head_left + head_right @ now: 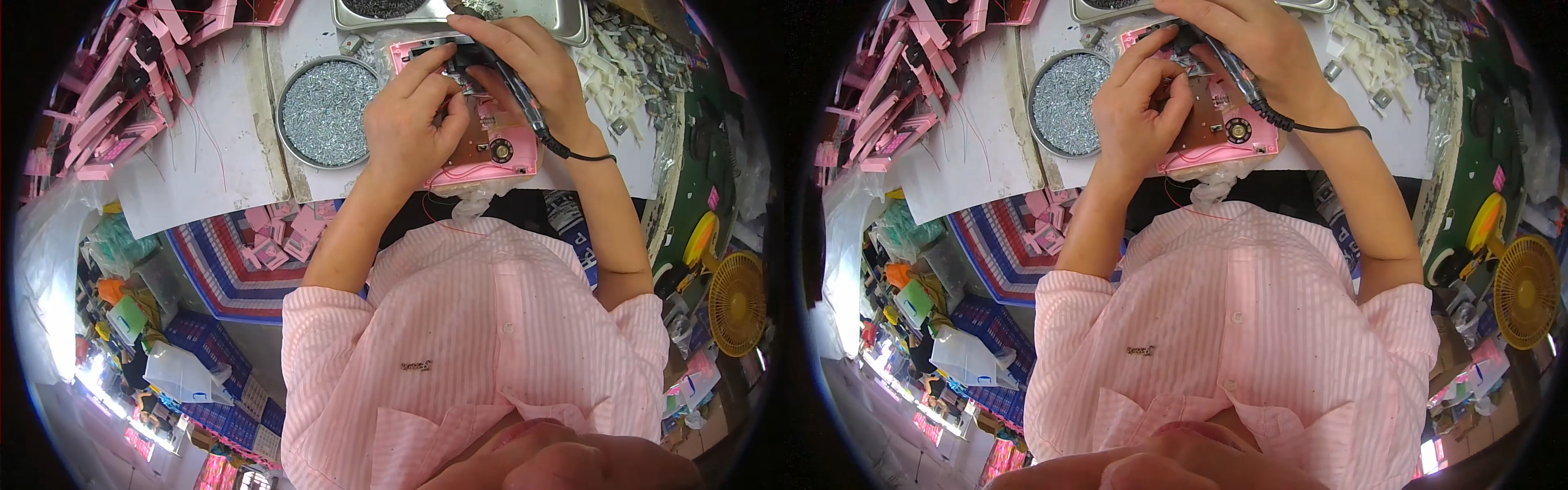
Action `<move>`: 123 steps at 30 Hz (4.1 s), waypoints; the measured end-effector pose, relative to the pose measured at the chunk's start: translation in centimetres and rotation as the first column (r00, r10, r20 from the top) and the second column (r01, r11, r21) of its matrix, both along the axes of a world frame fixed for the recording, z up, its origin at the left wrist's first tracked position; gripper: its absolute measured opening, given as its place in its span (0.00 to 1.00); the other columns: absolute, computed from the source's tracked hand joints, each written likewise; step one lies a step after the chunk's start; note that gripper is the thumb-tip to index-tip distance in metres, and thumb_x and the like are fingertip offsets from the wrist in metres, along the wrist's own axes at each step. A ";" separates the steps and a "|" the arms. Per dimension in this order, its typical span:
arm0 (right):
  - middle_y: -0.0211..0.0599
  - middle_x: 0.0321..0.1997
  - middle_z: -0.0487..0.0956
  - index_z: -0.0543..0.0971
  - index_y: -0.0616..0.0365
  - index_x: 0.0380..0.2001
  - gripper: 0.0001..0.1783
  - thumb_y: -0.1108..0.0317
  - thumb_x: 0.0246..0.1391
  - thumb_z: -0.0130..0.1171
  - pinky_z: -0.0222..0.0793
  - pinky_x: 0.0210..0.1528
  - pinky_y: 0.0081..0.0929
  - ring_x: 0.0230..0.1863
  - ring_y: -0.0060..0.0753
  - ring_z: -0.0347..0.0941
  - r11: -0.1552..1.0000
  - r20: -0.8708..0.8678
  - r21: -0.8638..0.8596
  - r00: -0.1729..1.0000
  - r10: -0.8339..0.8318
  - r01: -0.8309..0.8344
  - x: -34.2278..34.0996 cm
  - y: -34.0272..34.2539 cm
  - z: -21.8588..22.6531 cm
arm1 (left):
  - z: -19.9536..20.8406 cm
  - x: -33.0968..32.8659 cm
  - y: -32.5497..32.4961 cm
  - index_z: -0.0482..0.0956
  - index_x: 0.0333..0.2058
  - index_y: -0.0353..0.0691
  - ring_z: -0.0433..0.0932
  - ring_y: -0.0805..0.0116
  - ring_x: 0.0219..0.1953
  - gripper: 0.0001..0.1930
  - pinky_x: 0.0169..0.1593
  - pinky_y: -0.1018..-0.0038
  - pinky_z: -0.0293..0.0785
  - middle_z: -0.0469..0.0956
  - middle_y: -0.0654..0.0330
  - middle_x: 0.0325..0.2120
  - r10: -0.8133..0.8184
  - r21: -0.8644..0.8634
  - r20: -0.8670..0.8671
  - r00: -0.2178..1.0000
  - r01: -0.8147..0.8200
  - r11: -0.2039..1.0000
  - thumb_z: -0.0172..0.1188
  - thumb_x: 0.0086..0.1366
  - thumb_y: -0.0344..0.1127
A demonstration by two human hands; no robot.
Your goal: Assembling and soldering internal components into a pink handheld electronic device shell.
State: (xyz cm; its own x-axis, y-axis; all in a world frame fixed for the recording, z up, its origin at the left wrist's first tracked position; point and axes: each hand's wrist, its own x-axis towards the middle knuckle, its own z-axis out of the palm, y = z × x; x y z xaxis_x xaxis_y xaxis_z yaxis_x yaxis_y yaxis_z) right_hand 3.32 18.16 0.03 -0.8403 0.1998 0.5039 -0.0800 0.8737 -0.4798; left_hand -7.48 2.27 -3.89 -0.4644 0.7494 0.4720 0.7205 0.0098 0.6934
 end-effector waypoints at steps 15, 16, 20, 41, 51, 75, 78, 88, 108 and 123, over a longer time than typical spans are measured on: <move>0.39 0.40 0.79 0.79 0.54 0.58 0.32 0.80 0.47 0.68 0.73 0.41 0.32 0.39 0.40 0.76 0.993 -0.040 0.057 0.994 0.103 -0.100 0.0 0.7 0.3 | -0.2 0.5 0.1 0.80 0.28 0.40 0.84 0.59 0.34 0.05 0.35 0.69 0.80 0.83 0.56 0.48 0.051 -0.024 -0.016 0.999 -0.051 0.998 0.65 0.51 0.28; 0.39 0.40 0.79 0.79 0.54 0.58 0.32 0.80 0.47 0.69 0.73 0.41 0.32 0.40 0.40 0.76 0.993 -0.038 0.054 0.993 0.108 -0.106 0.0 0.8 0.3 | -0.1 0.5 0.1 0.80 0.28 0.40 0.84 0.59 0.34 0.05 0.35 0.69 0.80 0.82 0.56 0.48 0.051 -0.028 -0.016 0.999 -0.051 0.998 0.65 0.51 0.29; 0.39 0.41 0.80 0.79 0.55 0.57 0.31 0.79 0.47 0.70 0.72 0.43 0.29 0.41 0.38 0.77 0.998 0.080 -0.031 0.995 0.053 -0.050 0.5 1.0 0.2 | 0.2 0.5 0.2 0.81 0.28 0.41 0.83 0.60 0.33 0.04 0.34 0.68 0.79 0.81 0.57 0.47 0.042 -0.050 0.040 0.998 -0.040 0.998 0.66 0.52 0.30; 0.36 0.25 0.78 0.83 0.60 0.44 0.16 0.71 0.50 0.70 0.65 0.27 0.25 0.23 0.31 0.72 0.951 -0.003 -0.307 1.000 -0.030 0.028 8.5 -0.9 1.1 | 0.6 0.7 1.4 0.80 0.26 0.42 0.81 0.61 0.27 0.04 0.28 0.67 0.77 0.76 0.59 0.40 0.130 -0.114 -0.038 0.991 -0.133 0.984 0.67 0.52 0.31; 0.34 0.21 0.75 0.84 0.59 0.43 0.17 0.72 0.48 0.71 0.62 0.24 0.26 0.21 0.31 0.69 0.960 -0.020 -0.277 0.999 -0.033 0.026 8.2 -1.0 0.6 | 0.5 0.8 1.5 0.80 0.25 0.42 0.80 0.60 0.28 0.04 0.28 0.66 0.76 0.76 0.60 0.40 0.151 -0.118 -0.044 0.988 -0.155 0.981 0.67 0.52 0.31; 0.34 0.24 0.78 0.84 0.59 0.42 0.17 0.75 0.45 0.71 0.64 0.24 0.26 0.21 0.31 0.71 0.982 -0.066 -0.189 0.998 0.006 -0.018 7.8 -0.7 0.7 | 0.4 1.0 1.6 0.79 0.25 0.42 0.80 0.62 0.27 0.05 0.26 0.66 0.76 0.75 0.61 0.39 0.174 -0.113 -0.053 0.983 -0.179 0.977 0.67 0.52 0.31; 0.40 0.26 0.78 0.82 0.64 0.42 0.17 0.76 0.46 0.69 0.64 0.25 0.26 0.24 0.34 0.71 0.978 0.016 -0.208 1.000 0.010 -0.007 8.6 -0.4 0.9 | 0.4 1.0 1.7 0.79 0.25 0.42 0.80 0.62 0.27 0.05 0.26 0.66 0.76 0.75 0.62 0.39 0.179 -0.100 -0.053 0.982 -0.183 0.978 0.67 0.52 0.32; 0.35 0.22 0.77 0.83 0.59 0.41 0.16 0.76 0.45 0.69 0.65 0.24 0.26 0.21 0.32 0.71 0.983 -0.002 -0.184 1.000 -0.005 0.005 7.5 -0.5 0.5 | 0.1 1.0 1.7 0.79 0.25 0.42 0.80 0.62 0.28 0.05 0.26 0.66 0.76 0.75 0.61 0.39 0.191 -0.101 -0.092 0.977 -0.200 0.975 0.67 0.51 0.31; 0.35 0.21 0.75 0.84 0.60 0.41 0.16 0.73 0.47 0.70 0.62 0.24 0.27 0.21 0.32 0.69 0.971 -0.009 -0.241 1.000 -0.016 0.013 7.3 -0.4 0.2 | 0.0 1.2 2.0 0.78 0.26 0.40 0.80 0.59 0.28 0.06 0.26 0.66 0.77 0.74 0.58 0.40 0.204 -0.064 -0.146 0.968 -0.215 0.974 0.67 0.51 0.31; 0.34 0.21 0.74 0.83 0.60 0.42 0.16 0.73 0.47 0.70 0.62 0.24 0.26 0.20 0.30 0.70 0.972 -0.025 -0.235 1.000 -0.002 -0.004 8.0 -0.3 1.0 | 0.2 1.4 2.0 0.78 0.26 0.39 0.80 0.59 0.27 0.06 0.26 0.66 0.77 0.74 0.58 0.40 0.217 -0.092 -0.145 0.965 -0.232 0.968 0.66 0.51 0.31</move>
State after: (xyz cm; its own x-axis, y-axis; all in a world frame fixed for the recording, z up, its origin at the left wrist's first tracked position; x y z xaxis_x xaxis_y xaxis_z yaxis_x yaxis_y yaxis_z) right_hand 11.28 17.84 1.07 -0.8282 0.3148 0.4637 -0.0950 0.7365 -0.6697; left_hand -6.10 4.26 -3.68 -0.5651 0.6828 0.4631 0.7767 0.2509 0.5778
